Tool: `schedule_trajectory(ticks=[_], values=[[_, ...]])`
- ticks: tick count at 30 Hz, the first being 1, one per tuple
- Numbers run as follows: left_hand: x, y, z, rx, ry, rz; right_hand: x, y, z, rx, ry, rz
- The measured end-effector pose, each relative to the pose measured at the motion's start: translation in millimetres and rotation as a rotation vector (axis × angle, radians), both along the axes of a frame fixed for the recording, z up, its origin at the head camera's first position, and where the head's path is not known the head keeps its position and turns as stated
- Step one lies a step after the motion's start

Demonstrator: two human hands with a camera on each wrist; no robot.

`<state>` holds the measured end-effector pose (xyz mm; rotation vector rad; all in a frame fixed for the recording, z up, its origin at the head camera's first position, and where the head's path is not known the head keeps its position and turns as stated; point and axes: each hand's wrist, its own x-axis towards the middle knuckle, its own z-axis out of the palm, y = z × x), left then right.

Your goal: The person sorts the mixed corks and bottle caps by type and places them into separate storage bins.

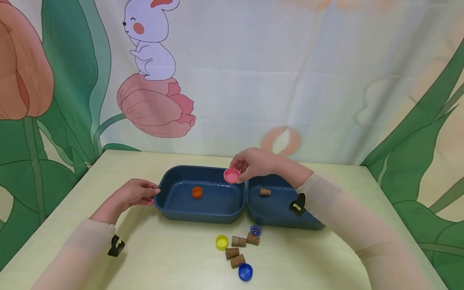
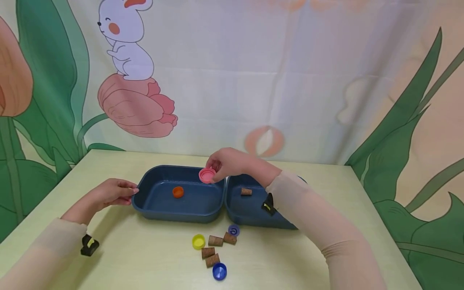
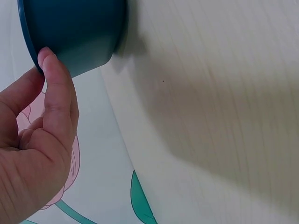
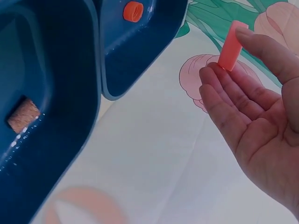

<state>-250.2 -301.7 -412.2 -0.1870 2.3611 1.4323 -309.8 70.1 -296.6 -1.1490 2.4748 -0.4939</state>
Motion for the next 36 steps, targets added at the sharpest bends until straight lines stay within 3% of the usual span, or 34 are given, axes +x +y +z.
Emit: schedule_trajectory(ticks=[8,21,31,36], values=[[0.0,0,-1.9,0.045,-0.031,0.013,-13.5,-23,4.4,0.042,0.012,0.016],[0.4,-4,-9.6,0.322,-0.097,0.064,-28.0,-54,1.3,0.092,-0.004,0.026],[-4.5,-12,-10.5,0.483,-0.170,0.080,-39.1,-70,-7.5,0.126,-0.039,-0.009],[-4.6,-15,-11.5,0.518,-0.188,0.077,-43.3,-76,-15.4,0.140,-0.048,-0.017]])
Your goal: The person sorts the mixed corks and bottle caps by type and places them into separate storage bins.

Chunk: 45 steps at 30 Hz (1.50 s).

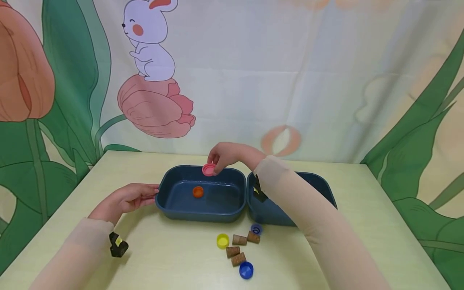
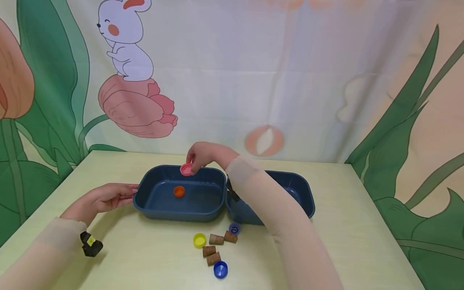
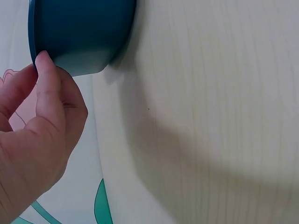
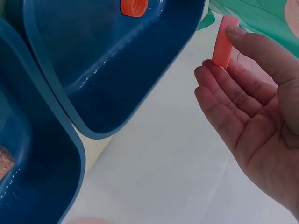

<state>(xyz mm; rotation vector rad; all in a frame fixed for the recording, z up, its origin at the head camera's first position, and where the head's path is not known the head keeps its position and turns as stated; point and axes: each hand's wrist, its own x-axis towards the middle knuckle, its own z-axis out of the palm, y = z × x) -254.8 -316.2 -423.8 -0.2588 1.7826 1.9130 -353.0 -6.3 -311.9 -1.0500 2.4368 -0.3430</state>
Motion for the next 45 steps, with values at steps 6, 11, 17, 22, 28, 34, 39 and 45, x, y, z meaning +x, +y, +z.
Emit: schedule_trajectory(ticks=[6,11,17,22,28,34,39,45], values=[[0.6,-1,-0.4,-0.006,-0.008,-0.007,-3.7,-9,-9.2,0.032,-0.013,-0.010],[0.9,0,1.2,-0.012,-0.009,-0.003,-5.1,-17,-16.9,0.071,-0.014,-0.022],[-0.4,0,2.1,-0.030,0.001,-0.008,-5.2,-24,-24.5,0.116,-0.028,-0.044],[-1.5,-1,1.3,-0.046,0.001,-0.007,-6.2,-28,-28.0,0.128,-0.037,-0.050],[-1.0,0,2.4,-0.055,0.005,-0.011,-6.6,-31,-31.2,0.139,-0.063,-0.076],[0.9,1,2.5,-0.080,0.012,-0.030,-6.0,-35,-37.4,0.178,-0.054,-0.064],[0.8,2,5.3,-0.142,0.026,-0.043,-3.5,-38,-40.4,0.234,-0.056,-0.082],[0.4,1,6.8,-0.154,0.025,-0.039,-5.3,-42,-47.4,0.267,-0.077,-0.101]])
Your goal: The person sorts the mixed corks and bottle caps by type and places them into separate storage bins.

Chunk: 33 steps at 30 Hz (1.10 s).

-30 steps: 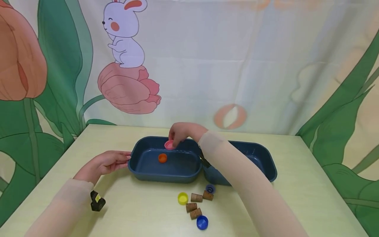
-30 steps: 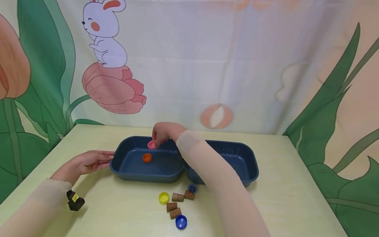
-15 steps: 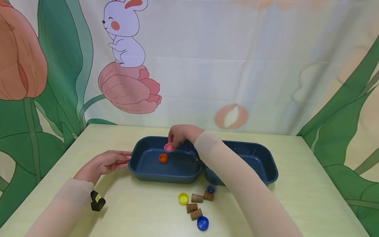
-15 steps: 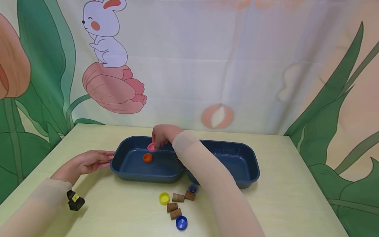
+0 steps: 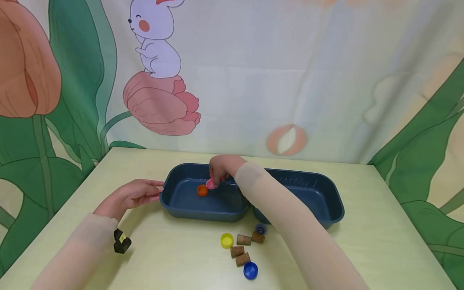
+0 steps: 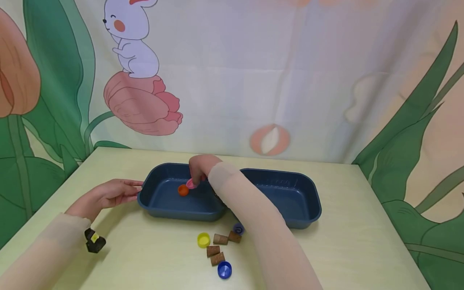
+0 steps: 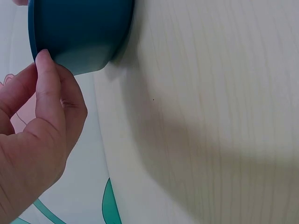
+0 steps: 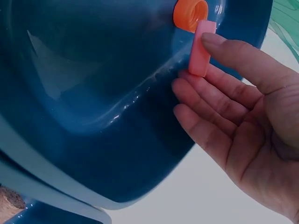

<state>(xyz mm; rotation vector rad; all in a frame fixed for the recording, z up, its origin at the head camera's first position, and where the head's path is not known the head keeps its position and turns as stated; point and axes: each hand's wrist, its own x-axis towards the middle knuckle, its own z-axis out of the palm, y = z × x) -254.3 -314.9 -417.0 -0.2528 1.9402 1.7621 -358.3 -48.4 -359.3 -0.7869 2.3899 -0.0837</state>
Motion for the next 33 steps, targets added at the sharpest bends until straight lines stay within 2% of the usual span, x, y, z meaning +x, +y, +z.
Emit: schedule_trajectory(ticks=[7,14,33], values=[[-1.7,0,-0.1,0.003,0.003,-0.002,-4.0,-4,-2.9,0.099,0.017,-0.018],[-0.3,0,0.8,0.010,0.004,-0.008,-1.5,-14,-3.5,0.197,0.061,0.039],[-0.5,1,1.0,-0.020,0.008,-0.002,3.4,-24,-6.3,0.231,0.044,0.028]])
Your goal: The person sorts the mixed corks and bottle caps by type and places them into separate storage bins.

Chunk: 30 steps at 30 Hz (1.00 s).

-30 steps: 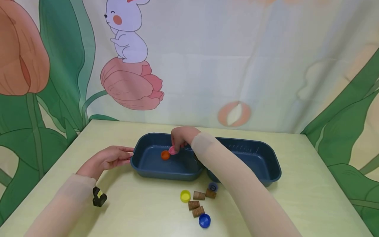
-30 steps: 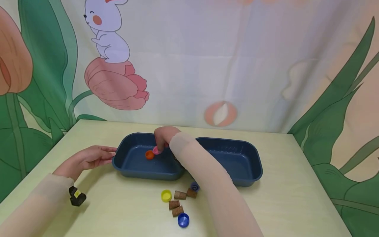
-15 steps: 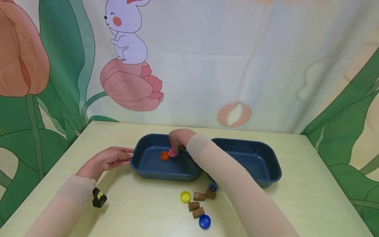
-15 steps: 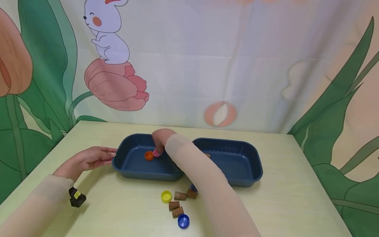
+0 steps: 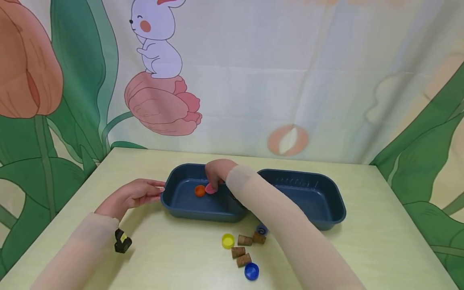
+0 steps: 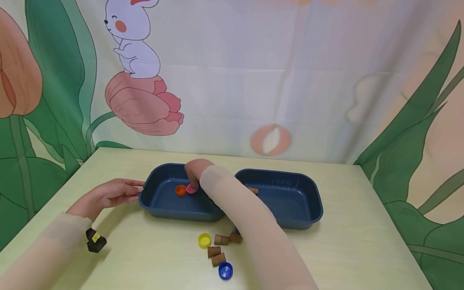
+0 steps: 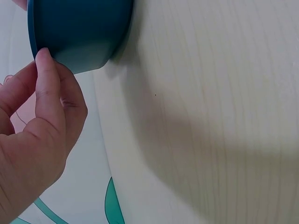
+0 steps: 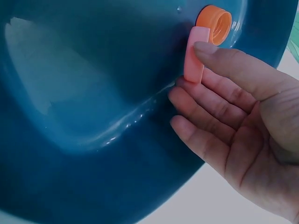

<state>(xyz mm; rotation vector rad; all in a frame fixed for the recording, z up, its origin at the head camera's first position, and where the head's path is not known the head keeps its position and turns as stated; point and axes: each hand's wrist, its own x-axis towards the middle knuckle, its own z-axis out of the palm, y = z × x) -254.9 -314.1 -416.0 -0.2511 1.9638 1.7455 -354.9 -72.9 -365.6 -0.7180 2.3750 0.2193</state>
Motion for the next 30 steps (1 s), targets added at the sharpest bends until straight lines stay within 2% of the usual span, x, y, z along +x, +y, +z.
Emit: schedule_trajectory(ticks=[15,21,30], values=[[-2.0,1,-2.0,0.004,-0.008,0.011,-0.9,-8,-18.2,-0.049,-0.027,-0.027],[-0.5,0,0.4,-0.006,-0.008,0.019,0.2,-8,-17.8,-0.073,-0.019,-0.022],[0.2,-1,0.2,-0.004,0.023,-0.007,3.1,-8,-16.8,-0.074,-0.012,-0.010]])
